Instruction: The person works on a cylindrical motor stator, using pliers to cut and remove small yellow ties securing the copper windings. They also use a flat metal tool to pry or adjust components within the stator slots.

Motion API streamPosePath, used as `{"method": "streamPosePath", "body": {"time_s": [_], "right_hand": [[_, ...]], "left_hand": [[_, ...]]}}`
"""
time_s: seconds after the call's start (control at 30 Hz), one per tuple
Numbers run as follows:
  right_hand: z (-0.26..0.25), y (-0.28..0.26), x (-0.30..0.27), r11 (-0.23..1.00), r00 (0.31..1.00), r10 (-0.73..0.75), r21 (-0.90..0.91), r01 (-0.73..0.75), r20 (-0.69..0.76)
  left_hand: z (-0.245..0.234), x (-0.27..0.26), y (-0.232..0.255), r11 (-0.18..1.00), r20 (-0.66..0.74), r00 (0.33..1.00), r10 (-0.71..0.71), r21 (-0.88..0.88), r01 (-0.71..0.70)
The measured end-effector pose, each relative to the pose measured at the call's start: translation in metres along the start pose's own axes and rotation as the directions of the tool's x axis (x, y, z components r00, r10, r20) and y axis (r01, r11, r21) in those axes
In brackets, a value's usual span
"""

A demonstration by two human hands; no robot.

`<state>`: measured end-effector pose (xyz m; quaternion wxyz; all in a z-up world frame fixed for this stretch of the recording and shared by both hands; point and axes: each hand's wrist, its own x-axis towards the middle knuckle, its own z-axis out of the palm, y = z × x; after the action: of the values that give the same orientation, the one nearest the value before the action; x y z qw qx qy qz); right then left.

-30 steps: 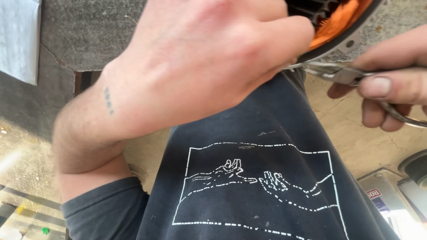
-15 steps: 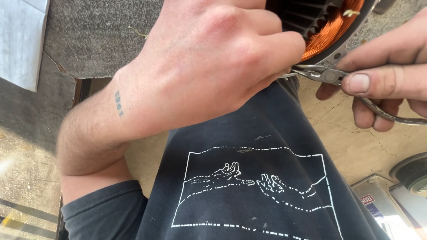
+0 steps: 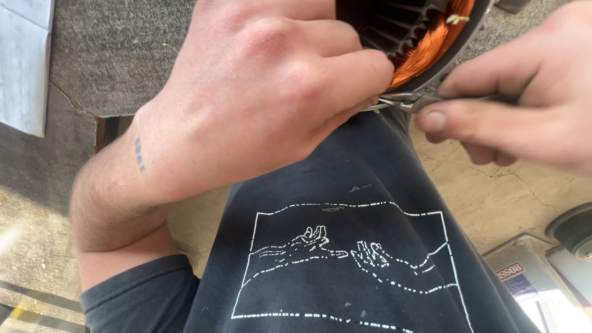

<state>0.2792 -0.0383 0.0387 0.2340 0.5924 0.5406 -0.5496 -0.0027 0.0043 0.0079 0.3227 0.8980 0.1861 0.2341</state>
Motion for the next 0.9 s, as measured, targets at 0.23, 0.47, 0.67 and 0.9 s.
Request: {"method": "streamPosePath", "body": {"time_s": [0.23,0.47,0.67,0.9], "right_hand": [[0.015,0.009,-0.003,0.676,0.753,-0.628,-0.618,0.402,-0.198],[0.044,0.019,0.017,0.372,0.436,-0.899,-0.589,0.717,-0.037],[0.053,0.021,0.01,0.614,0.624,-0.766,-0.459,0.642,-0.151],[0.038,0.064,0.006,0.88,0.872,-0.473,-0.018,0.474,-0.128]], "left_hand": [[-0.005,0.002,0.001,1.0,0.037,0.999,0.007,0.018,-0.007],[-0.006,0.003,0.011,0.994,0.077,0.997,-0.026,0.111,0.018],[-0.003,-0.004,0.007,0.999,0.049,0.998,-0.041,-0.016,0.042],[0.001,-0.003,-0.001,1.0,0.052,0.999,-0.011,-0.02,0.012]]}}
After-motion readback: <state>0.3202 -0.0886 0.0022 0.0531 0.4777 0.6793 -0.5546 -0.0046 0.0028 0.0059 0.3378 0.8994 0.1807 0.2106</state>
